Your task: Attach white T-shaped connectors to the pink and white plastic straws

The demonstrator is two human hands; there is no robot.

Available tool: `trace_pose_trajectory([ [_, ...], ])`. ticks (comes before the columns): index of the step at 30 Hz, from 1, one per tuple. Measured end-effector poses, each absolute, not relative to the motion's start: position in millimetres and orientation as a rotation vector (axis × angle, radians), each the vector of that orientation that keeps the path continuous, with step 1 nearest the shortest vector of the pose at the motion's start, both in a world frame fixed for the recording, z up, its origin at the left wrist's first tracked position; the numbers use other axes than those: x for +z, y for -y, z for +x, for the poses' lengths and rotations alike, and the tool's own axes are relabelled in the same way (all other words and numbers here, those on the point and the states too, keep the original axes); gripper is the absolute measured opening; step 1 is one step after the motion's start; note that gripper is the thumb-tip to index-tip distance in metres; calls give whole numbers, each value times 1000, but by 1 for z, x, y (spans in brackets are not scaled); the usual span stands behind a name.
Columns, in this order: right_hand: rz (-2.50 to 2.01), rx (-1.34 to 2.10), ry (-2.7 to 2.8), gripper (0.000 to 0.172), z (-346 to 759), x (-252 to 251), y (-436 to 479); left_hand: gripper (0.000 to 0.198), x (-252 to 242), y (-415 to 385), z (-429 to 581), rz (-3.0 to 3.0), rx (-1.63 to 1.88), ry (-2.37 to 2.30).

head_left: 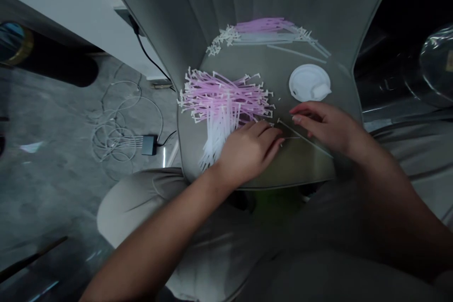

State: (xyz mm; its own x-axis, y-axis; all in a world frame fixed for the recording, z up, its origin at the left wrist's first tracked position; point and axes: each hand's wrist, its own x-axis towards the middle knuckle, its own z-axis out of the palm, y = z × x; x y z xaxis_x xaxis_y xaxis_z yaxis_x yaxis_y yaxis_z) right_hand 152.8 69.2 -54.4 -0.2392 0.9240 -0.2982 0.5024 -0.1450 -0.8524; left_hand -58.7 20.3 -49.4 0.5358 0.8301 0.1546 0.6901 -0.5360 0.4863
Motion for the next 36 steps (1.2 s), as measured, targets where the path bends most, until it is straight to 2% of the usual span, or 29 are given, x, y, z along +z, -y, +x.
trace_pose_trajectory([
  [4,-1732,1128,1726,15,164,-38,-63,25,-45,-20,-62,2474,553,-1316],
  [9,-1760,797,1627,49,176,-20,-50,25,-38,-20,-68,2483,646,-1464],
  [12,-1667,921,1562,59,183,-14,-45,29,-27,-25,-77,2495,824,-1581],
  [14,-1626,984,1599,56,191,-7,-41,30,-14,-26,-89,2457,996,-1653],
  [17,-1649,781,1703,40,215,4,-26,28,6,-4,-117,2344,1122,-1821],
  [21,-1781,291,1813,38,278,0,31,36,1,84,-162,2029,969,-2298],
  [25,-2093,-129,1816,64,339,-29,102,48,-30,178,-185,1997,555,-2483],
  [30,-2267,-42,1625,74,365,-49,114,59,-35,196,-188,1763,332,-2611],
  [36,-2277,28,1662,62,366,-40,73,62,-20,162,-212,1742,63,-2563],
])
